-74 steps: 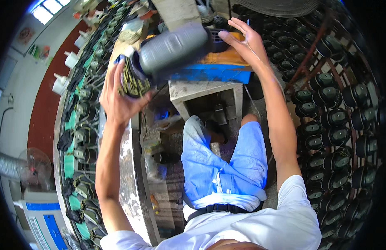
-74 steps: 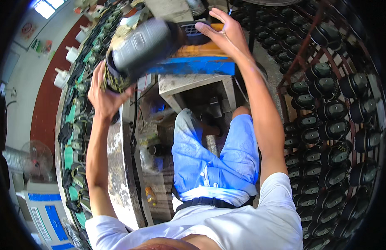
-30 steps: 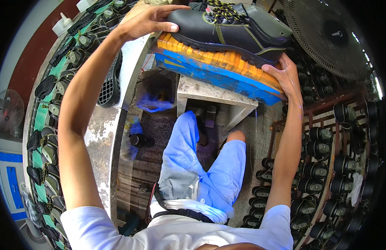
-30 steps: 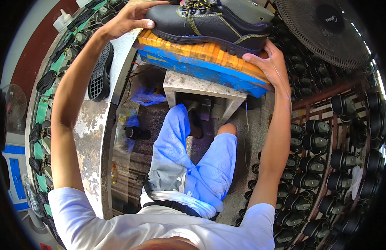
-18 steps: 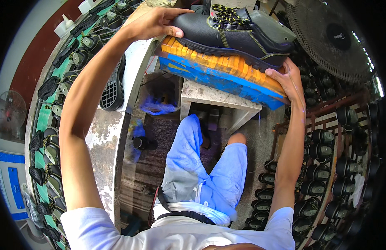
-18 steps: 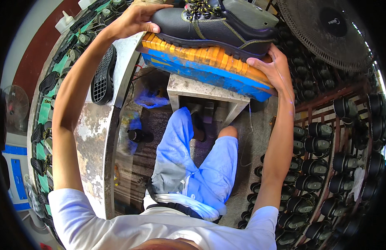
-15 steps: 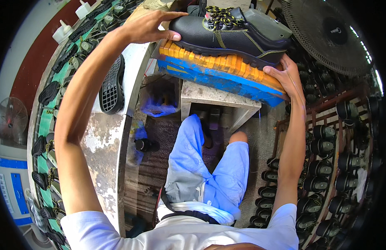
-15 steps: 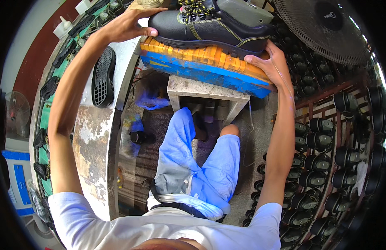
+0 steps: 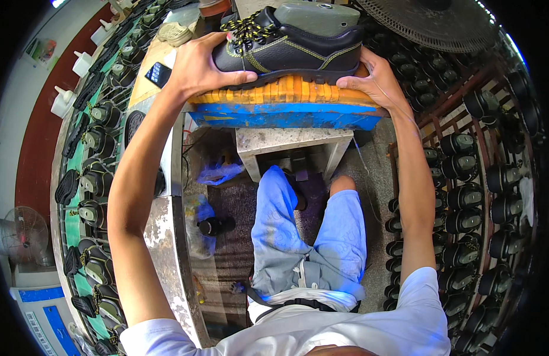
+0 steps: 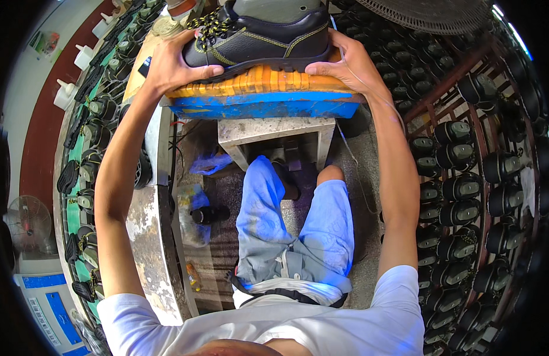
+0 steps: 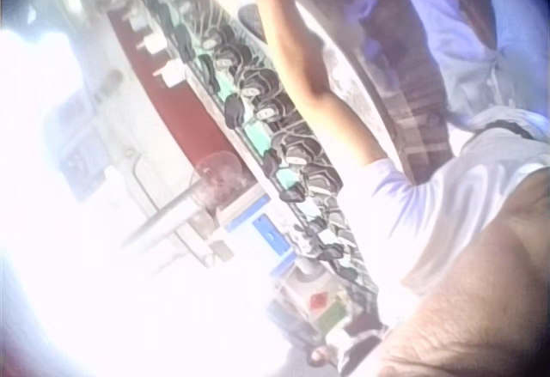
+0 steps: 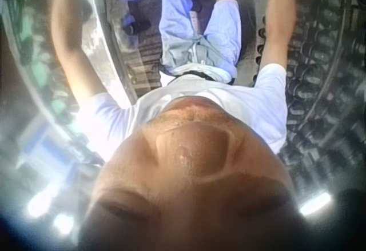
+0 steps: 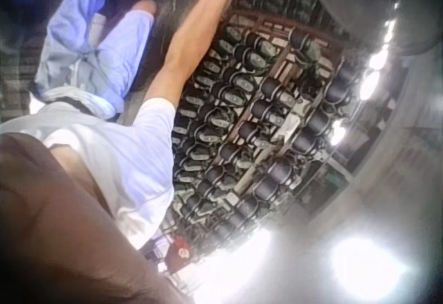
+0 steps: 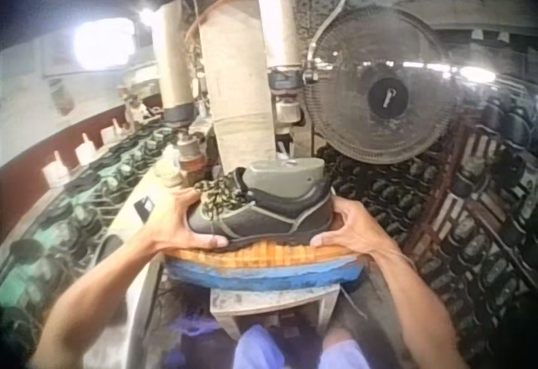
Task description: The person applies a blue liquid to the seams of a shoe using a brush and then places the shoe onto a rack with other shoes.
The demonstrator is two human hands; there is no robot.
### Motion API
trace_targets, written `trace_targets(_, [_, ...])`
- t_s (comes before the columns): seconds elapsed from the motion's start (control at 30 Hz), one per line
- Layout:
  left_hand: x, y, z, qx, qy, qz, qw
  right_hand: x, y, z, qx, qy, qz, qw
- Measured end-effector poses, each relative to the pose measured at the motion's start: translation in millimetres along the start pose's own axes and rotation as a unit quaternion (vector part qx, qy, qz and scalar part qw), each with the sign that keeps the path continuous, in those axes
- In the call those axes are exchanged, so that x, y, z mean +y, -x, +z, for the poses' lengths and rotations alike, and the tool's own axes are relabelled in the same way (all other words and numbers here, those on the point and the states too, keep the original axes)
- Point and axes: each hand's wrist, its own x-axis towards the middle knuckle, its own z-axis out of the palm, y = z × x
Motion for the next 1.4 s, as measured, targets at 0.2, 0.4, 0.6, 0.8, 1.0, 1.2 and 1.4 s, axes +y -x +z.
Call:
trace_targets(0.2, [5,-5,-2,-0.025,-0.012,0.020,0.999,-7,-2,-3,-0.017,0.037,0.054,0.998])
trace_targets(0.4, [-17,-20,-10,-0.098,-0.011,0.005,0.995,-6,-2,8,0.004,-0.027,0.011,1.000])
trace_targets(0.6, [-58,3,-21,-0.076,0.258,-0.091,0.959,-3,-2,-1,-0.026,-0.109,0.032,0.993])
trace_targets(0.8, [-56,55,-6,-0.025,0.454,-0.154,0.877,-7,-2,2,-0.007,-0.059,0.052,0.997])
trace_targets(1.0, [-58,52,-8,-0.044,0.436,-0.149,0.886,-4,-1,4,-0.002,-0.047,0.061,0.997])
trace_targets(1.2, [-57,45,0,-0.032,0.430,-0.092,0.897,-3,0,-1,-0.006,-0.054,0.054,0.997])
trace_targets(1.4, [-60,52,0,-0.027,0.434,-0.112,0.894,-7,-3,1,-0.009,-0.054,0.053,0.997])
